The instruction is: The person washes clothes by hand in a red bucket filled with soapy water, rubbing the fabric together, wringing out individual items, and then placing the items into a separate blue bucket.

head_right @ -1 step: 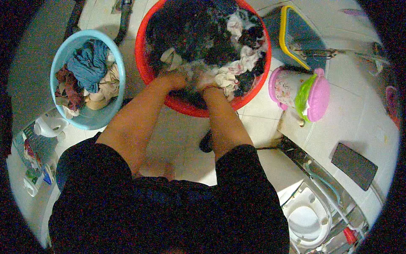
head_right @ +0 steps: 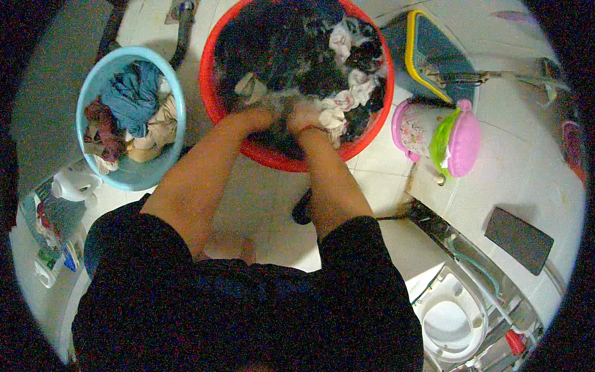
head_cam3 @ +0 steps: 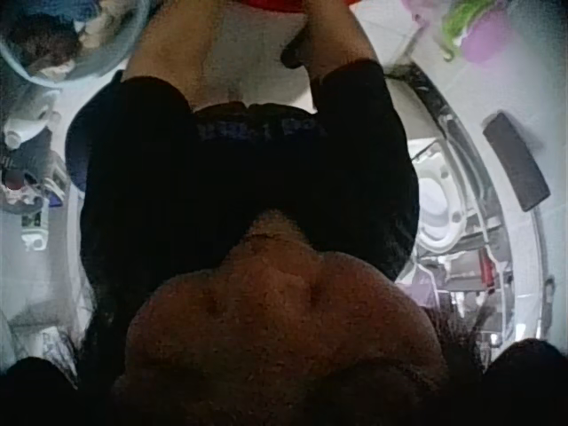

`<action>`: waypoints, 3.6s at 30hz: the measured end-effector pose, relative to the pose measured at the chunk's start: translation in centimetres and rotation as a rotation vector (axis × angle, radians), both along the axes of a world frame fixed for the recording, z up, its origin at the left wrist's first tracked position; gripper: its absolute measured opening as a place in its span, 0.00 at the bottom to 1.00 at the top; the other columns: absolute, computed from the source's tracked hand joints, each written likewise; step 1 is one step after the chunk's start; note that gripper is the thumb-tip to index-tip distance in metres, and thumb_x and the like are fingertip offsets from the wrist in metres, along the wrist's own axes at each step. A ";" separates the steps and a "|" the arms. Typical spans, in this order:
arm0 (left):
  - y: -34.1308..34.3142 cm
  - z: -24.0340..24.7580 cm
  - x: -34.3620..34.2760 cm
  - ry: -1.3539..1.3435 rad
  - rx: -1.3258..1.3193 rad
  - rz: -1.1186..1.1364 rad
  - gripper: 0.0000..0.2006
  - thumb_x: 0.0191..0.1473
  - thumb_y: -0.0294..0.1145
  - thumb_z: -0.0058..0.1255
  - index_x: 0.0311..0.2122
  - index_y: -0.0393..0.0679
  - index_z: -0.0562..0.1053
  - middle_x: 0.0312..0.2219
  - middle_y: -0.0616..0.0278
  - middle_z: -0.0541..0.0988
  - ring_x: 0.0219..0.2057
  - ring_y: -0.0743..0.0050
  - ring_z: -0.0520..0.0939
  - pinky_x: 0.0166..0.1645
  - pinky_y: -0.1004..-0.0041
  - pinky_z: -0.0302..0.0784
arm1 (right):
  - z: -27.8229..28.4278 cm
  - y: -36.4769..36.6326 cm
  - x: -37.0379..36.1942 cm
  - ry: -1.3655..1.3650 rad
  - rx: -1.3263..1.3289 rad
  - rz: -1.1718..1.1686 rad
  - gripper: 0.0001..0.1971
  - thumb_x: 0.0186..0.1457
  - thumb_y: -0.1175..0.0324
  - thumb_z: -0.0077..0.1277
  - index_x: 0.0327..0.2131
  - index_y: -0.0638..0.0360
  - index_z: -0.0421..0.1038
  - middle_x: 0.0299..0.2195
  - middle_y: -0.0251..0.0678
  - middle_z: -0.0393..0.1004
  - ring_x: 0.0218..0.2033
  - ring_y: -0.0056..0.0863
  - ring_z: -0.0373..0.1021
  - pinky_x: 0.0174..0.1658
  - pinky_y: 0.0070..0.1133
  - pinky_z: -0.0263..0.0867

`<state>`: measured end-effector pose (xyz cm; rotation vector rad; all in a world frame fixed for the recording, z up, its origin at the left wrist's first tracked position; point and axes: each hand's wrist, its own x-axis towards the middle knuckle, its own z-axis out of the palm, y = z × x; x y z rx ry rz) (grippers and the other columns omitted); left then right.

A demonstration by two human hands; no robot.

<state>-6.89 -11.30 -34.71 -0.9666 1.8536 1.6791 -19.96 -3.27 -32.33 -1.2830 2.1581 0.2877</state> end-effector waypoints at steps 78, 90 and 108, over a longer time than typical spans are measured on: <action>0.4 18.2 1.9 0.115 2.281 0.999 0.23 0.60 0.44 0.31 0.57 0.47 0.62 0.54 0.58 0.69 0.55 0.57 0.69 0.62 0.58 0.60 | 31.8 7.1 5.6 -1.443 -0.875 -0.524 0.15 0.45 0.73 0.49 0.39 0.63 0.74 0.40 0.37 0.75 0.43 0.24 0.70 0.49 0.25 0.64; 3.8 33.7 1.9 0.532 1.966 0.815 0.20 0.58 0.44 0.34 0.51 0.51 0.71 0.50 0.64 0.74 0.53 0.61 0.72 0.57 0.59 0.67 | 27.7 5.9 3.7 -2.345 -0.917 -1.013 0.24 0.54 0.51 0.54 0.52 0.46 0.65 0.47 0.32 0.72 0.52 0.32 0.65 0.57 0.39 0.56; 6.9 38.8 0.9 0.223 -0.223 -0.053 0.27 0.43 0.38 0.61 0.48 0.39 0.69 0.37 0.57 0.77 0.36 0.64 0.79 0.39 0.68 0.75 | 28.2 1.8 -0.5 -1.116 -1.116 -0.655 0.17 0.40 0.64 0.58 0.34 0.65 0.75 0.31 0.44 0.77 0.32 0.35 0.74 0.37 0.31 0.69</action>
